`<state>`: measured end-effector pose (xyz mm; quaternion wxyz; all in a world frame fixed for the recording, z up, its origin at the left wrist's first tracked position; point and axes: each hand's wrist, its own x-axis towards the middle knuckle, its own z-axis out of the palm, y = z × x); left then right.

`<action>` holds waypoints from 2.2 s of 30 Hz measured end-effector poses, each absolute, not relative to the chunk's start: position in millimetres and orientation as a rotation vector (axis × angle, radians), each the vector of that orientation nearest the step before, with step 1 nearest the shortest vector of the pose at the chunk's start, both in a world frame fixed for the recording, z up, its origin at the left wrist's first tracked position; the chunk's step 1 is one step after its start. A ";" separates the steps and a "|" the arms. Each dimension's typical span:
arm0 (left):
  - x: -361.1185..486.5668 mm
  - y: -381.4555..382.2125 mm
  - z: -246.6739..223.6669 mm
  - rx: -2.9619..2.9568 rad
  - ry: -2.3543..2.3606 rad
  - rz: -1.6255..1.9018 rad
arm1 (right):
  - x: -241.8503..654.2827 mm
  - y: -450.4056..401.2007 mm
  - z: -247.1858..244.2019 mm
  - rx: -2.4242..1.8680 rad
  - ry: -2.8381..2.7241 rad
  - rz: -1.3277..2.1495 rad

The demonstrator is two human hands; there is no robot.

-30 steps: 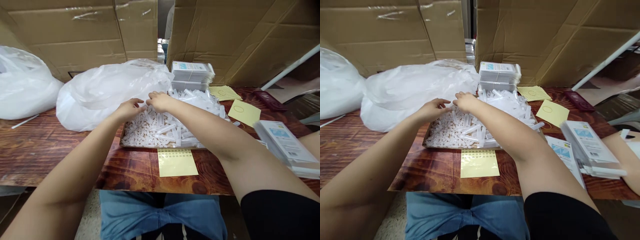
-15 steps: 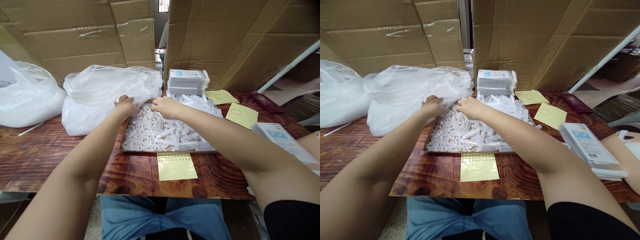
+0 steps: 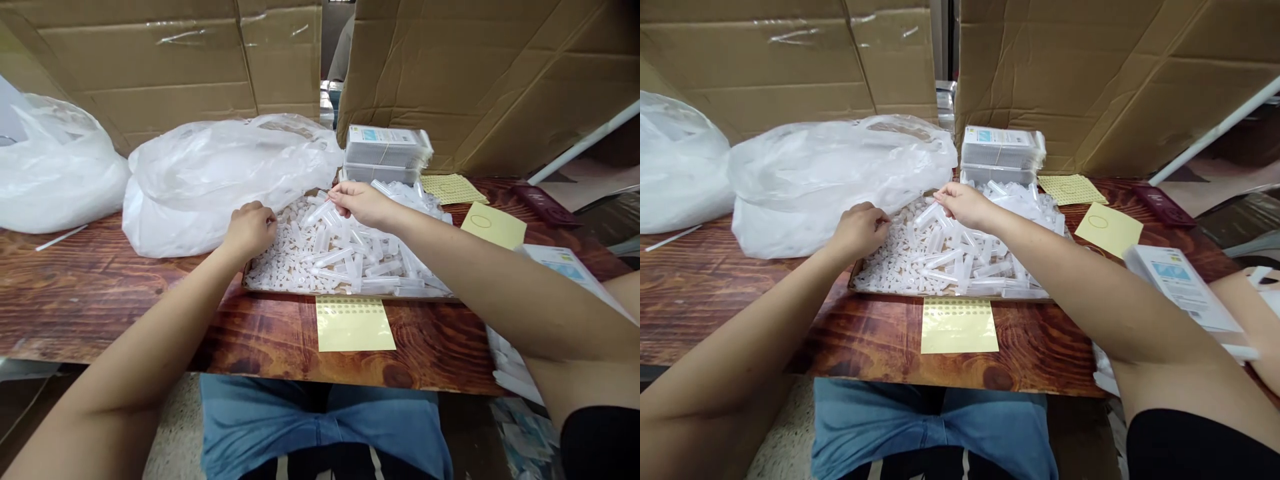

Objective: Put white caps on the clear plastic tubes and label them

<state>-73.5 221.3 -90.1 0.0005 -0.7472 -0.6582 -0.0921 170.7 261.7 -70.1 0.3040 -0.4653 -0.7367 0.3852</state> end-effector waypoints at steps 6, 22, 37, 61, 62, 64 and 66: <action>-68.8 202.9 -91.7 -2.537 -2.058 -0.052 | 171.4 257.8 -59.5 -1.261 -2.284 0.171; -6.5 244.4 -101.7 -2.424 -1.835 -0.090 | 171.7 265.8 -58.2 -1.337 -2.968 -0.463; -26.9 210.7 -69.1 -2.517 -2.108 -0.100 | 205.1 214.4 -34.8 -1.167 -2.915 -0.360; -44.5 181.7 -103.5 -2.986 -1.536 -0.550 | 243.9 35.9 -155.9 -1.248 -2.117 -0.244; -43.0 180.8 -103.0 -3.000 -1.519 -0.551 | 242.4 34.6 -161.1 -1.236 -2.087 -0.206; -40.4 180.0 -103.3 -2.997 -1.523 -0.549 | 241.0 34.1 -167.7 -1.227 -2.033 -0.130; -39.3 180.6 -104.9 -2.984 -1.557 -0.539 | 240.5 35.2 -169.9 -1.223 -2.000 -0.089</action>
